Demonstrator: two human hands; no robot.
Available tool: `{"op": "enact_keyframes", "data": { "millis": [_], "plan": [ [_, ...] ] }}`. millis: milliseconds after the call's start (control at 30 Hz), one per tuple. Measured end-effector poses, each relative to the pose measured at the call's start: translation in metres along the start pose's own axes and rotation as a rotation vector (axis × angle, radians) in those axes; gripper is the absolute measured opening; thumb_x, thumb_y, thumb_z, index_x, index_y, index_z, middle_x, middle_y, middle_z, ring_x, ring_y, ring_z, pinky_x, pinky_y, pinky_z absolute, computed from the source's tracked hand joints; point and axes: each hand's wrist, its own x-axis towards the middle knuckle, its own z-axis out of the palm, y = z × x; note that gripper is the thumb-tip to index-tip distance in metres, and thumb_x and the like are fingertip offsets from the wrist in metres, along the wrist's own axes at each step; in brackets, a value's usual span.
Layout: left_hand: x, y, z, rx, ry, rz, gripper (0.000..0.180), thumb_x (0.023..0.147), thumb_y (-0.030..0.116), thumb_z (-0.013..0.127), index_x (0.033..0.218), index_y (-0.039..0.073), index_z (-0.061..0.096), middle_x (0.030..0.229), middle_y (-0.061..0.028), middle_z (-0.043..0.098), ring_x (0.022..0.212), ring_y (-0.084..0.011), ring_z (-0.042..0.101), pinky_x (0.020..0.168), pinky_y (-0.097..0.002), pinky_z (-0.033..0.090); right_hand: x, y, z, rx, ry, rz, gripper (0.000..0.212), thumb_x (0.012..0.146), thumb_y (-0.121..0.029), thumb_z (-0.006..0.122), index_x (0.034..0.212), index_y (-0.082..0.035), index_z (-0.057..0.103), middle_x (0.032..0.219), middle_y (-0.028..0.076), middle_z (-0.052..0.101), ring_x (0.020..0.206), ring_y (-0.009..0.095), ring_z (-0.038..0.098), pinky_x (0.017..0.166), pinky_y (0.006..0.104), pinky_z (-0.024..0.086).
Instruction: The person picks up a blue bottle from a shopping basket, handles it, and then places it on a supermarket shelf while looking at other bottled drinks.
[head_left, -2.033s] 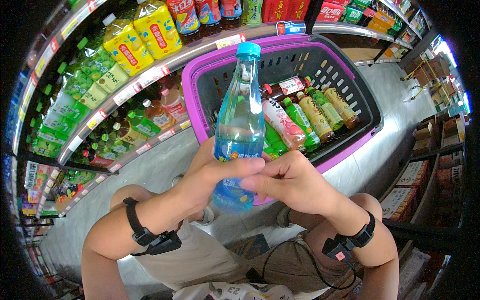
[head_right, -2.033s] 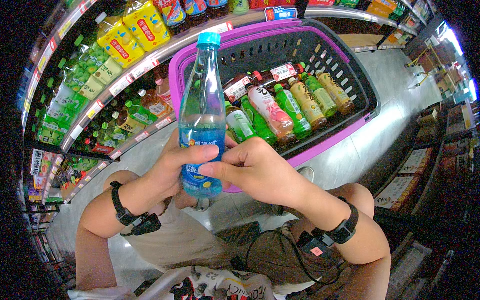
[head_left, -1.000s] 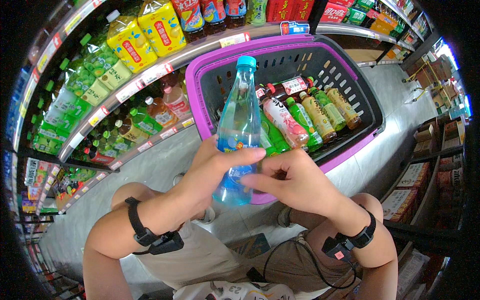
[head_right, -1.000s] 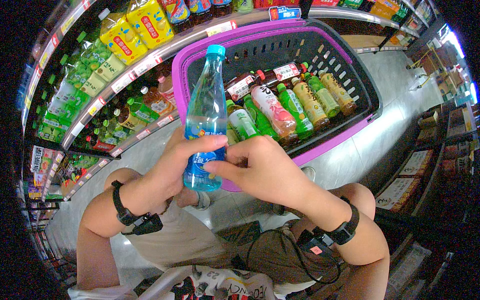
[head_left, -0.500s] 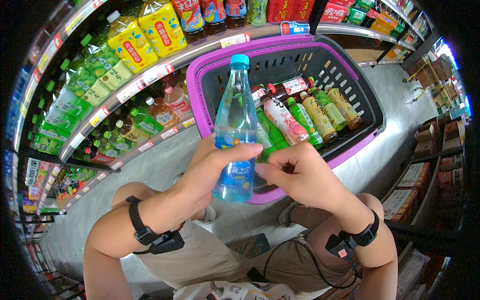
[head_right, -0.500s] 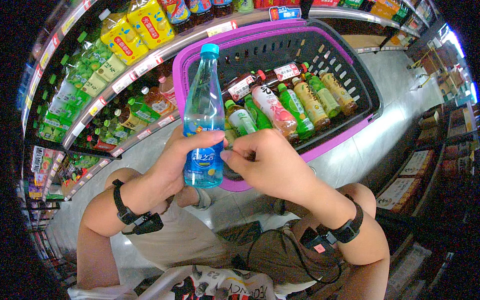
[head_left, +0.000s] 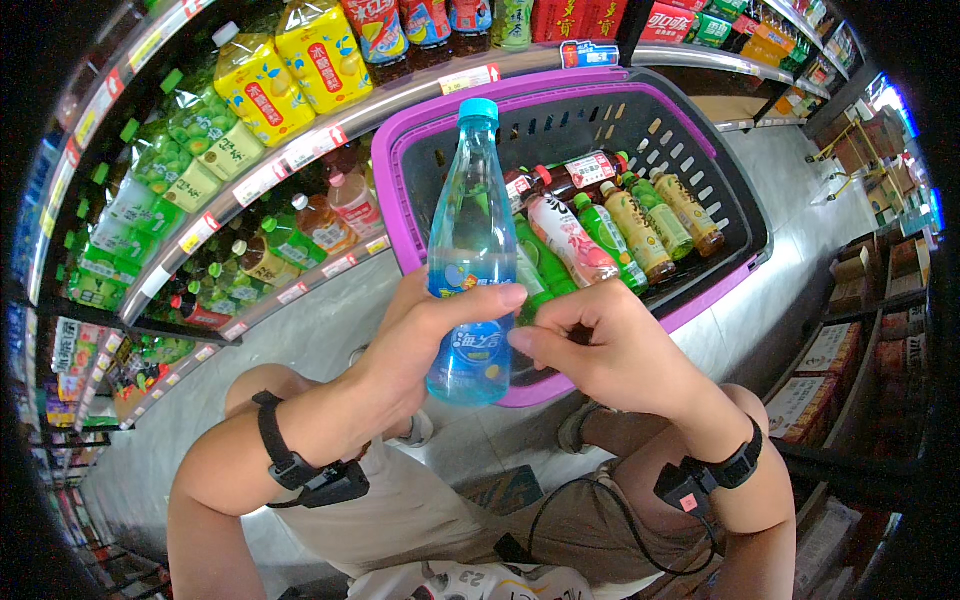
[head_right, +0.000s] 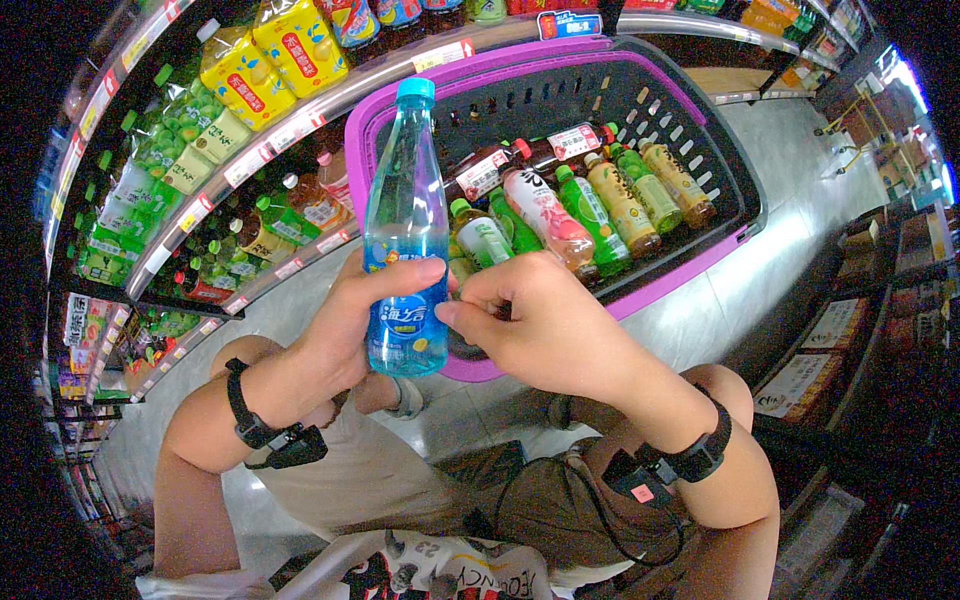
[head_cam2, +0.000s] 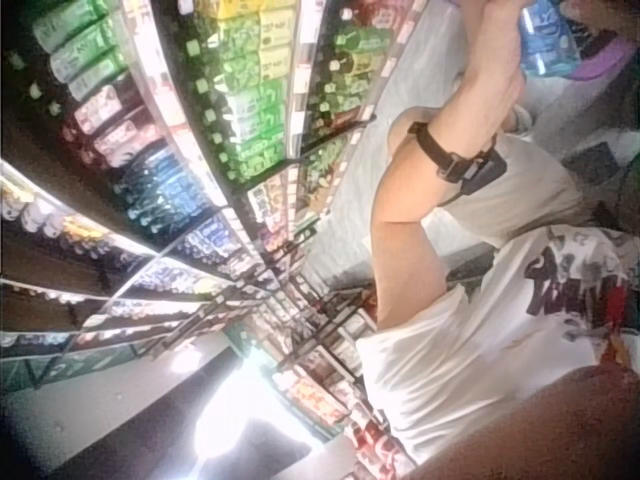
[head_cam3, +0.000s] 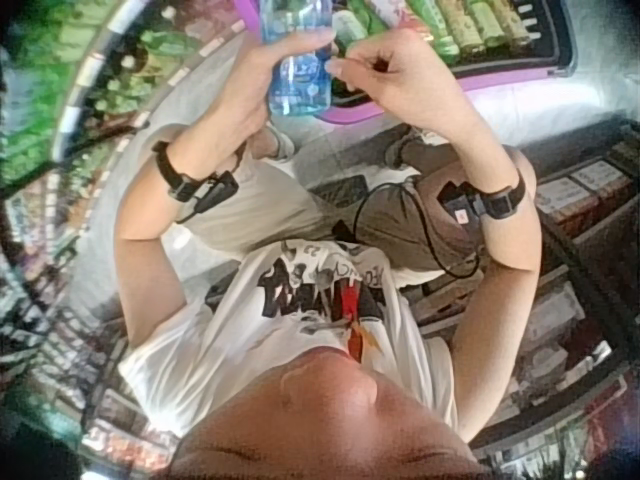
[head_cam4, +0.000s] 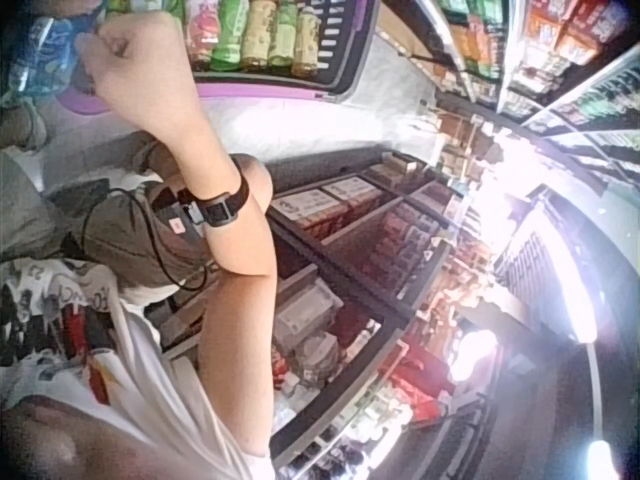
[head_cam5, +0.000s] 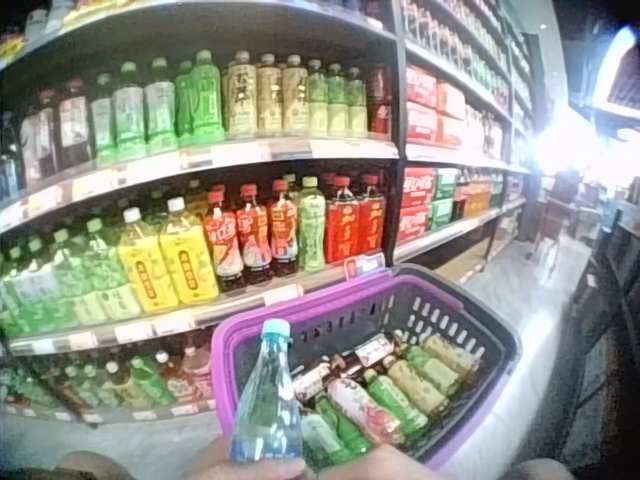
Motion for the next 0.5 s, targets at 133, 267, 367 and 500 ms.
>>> {"op": "enact_keyframes", "data": {
  "millis": [133,267,367,500],
  "plan": [
    [-0.0005,-0.0005,0.0001,0.011,-0.018,0.018,0.03,0.085,0.02,0.073,0.108,0.004,0.062,0.093,-0.0076,0.07,0.081,-0.0165,0.07,0.071,-0.0314,0.057,0.0006,0.0016,0.0042,0.066,-0.009,-0.008,0.033,0.091,-0.012,0.066,0.064,0.005,0.056,0.051,0.009,0.043,0.049,0.01,0.037,0.048,0.0349,0.034],
    [-0.0001,-0.0028,-0.0005,0.02,0.007,0.018,0.032,0.083,0.025,0.076,0.106,0.007,0.063,0.09,-0.0029,0.066,0.078,-0.0127,0.067,0.066,-0.0301,0.054,0.0009,0.0016,0.005,0.041,-0.016,-0.037,0.034,0.091,-0.012,0.066,0.064,0.005,0.055,0.05,0.009,0.042,0.049,0.01,0.036,0.047,0.0353,0.033],
    [-0.0009,-0.0026,-0.0013,0.026,0.003,0.012,0.032,0.083,0.025,0.076,0.106,0.008,0.063,0.09,-0.0028,0.066,0.078,-0.0129,0.067,0.066,-0.0302,0.054,0.0017,0.0027,0.0065,0.055,-0.02,-0.04,0.034,0.091,-0.012,0.066,0.063,0.005,0.055,0.05,0.009,0.041,0.049,0.01,0.035,0.046,0.0356,0.031],
    [-0.0002,-0.0038,-0.0034,0.026,0.008,-0.004,0.031,0.083,0.024,0.076,0.105,0.007,0.064,0.091,-0.0032,0.067,0.078,-0.0124,0.067,0.065,-0.0296,0.054,0.0016,0.0056,0.0088,0.096,-0.025,-0.026,0.035,0.091,-0.012,0.066,0.063,0.005,0.054,0.05,0.008,0.04,0.049,0.009,0.035,0.046,0.0357,0.03]
  ]
}}
